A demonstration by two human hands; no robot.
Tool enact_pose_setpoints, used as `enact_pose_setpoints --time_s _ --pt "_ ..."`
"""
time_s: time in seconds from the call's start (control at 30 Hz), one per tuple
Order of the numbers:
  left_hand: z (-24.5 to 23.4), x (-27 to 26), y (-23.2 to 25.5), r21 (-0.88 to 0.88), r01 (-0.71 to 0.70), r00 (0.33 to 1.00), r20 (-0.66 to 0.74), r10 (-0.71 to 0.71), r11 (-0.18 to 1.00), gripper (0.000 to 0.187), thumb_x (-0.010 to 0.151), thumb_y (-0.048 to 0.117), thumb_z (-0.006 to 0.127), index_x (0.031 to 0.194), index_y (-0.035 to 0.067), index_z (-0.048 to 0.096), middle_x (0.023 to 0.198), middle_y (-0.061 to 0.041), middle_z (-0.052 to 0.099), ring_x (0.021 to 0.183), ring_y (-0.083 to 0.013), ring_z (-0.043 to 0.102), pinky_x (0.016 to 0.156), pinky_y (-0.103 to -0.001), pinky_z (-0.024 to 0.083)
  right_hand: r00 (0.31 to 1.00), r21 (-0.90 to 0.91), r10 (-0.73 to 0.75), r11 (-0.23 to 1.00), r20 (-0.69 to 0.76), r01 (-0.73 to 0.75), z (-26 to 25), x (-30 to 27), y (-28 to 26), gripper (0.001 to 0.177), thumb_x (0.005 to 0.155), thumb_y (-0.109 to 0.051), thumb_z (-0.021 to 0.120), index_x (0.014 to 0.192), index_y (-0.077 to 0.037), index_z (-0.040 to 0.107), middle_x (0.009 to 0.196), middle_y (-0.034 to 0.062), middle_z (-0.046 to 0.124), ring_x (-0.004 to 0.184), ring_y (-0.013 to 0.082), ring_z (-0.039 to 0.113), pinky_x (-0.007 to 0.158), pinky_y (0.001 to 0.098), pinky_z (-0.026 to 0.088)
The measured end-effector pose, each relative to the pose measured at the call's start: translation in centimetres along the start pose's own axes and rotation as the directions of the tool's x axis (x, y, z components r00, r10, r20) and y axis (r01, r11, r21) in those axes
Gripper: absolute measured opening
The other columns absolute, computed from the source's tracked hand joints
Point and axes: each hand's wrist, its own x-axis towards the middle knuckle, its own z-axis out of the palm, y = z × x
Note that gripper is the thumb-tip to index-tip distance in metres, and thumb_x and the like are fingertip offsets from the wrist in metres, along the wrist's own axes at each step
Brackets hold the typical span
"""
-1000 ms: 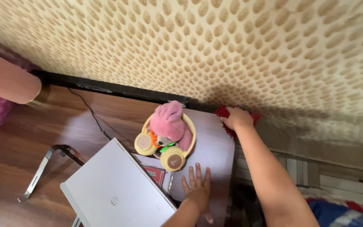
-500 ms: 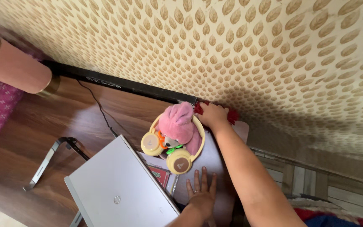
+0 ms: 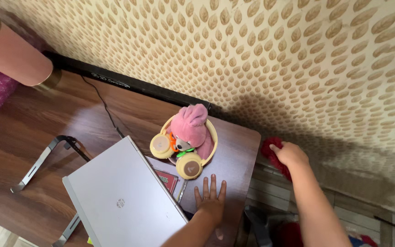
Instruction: The person wipes a wooden desk surface with a red cloth, moving a laptop, mouse, and books aside to reach different areas. The person also wipes a black metal stand and returns the laptop to its original position.
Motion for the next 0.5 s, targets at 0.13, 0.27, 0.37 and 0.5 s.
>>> enact_pose_setpoints --time_s 0.13,0.27,0.37,0.5 --pt "0.0 0.3 0.1 0.006 0.019 1.000 0.012 -0.019 1.000 0.178 0.047 0.039 0.106 0.161 0.016 -0.029 0.164 -0.029 -0.036 0.150 -0.0517 -0.032 0.116 -0.077 -0.005 0.902 0.152 -0.259 0.933 -0.345 0.326 -2.4 -3.6 -4.2 0.051 0.082 -0.044 0.071 0.129 -0.024 0.071 0.118 0.0155 0.070 0.110 0.0356 0.067 0.089 0.0465 0.055" --pt "0.7 1.2 0.0 0.015 0.032 0.999 0.030 -0.033 0.999 0.177 0.049 0.037 0.106 0.161 0.017 -0.030 0.164 -0.027 -0.038 0.150 -0.0504 -0.033 0.116 -0.076 -0.005 0.707 0.229 -0.317 0.795 -0.632 0.561 -2.4 -4.0 -13.6 0.041 0.090 -0.040 0.072 0.127 -0.022 0.071 0.112 0.0117 0.073 0.100 0.0342 0.071 0.084 0.0443 0.057" --pt "1.6 1.7 -0.1 -0.032 0.036 0.999 -0.022 -0.036 0.999 0.174 0.050 0.034 0.105 0.162 0.018 -0.027 0.164 -0.026 -0.036 0.150 -0.0491 -0.032 0.117 -0.075 -0.006 0.576 0.055 -0.482 0.734 -0.660 0.676 -1.5 -3.0 -18.9 0.043 0.085 -0.029 0.071 0.128 -0.020 0.070 0.110 0.0154 0.072 0.095 0.0373 0.070 0.078 0.0478 0.057" --pt "2.1 2.1 -0.5 -0.006 0.010 0.993 -0.114 -0.011 1.000 0.173 0.054 0.028 0.107 0.161 0.017 -0.028 0.161 -0.027 -0.040 0.145 -0.0515 -0.036 0.110 -0.078 -0.008 0.698 -0.083 -0.569 0.797 -0.435 0.598 0.0 -0.6 -21.3 0.048 0.087 -0.019 0.059 0.134 -0.023 0.067 0.107 0.0172 0.072 0.093 0.0377 0.071 0.076 0.0517 0.056"
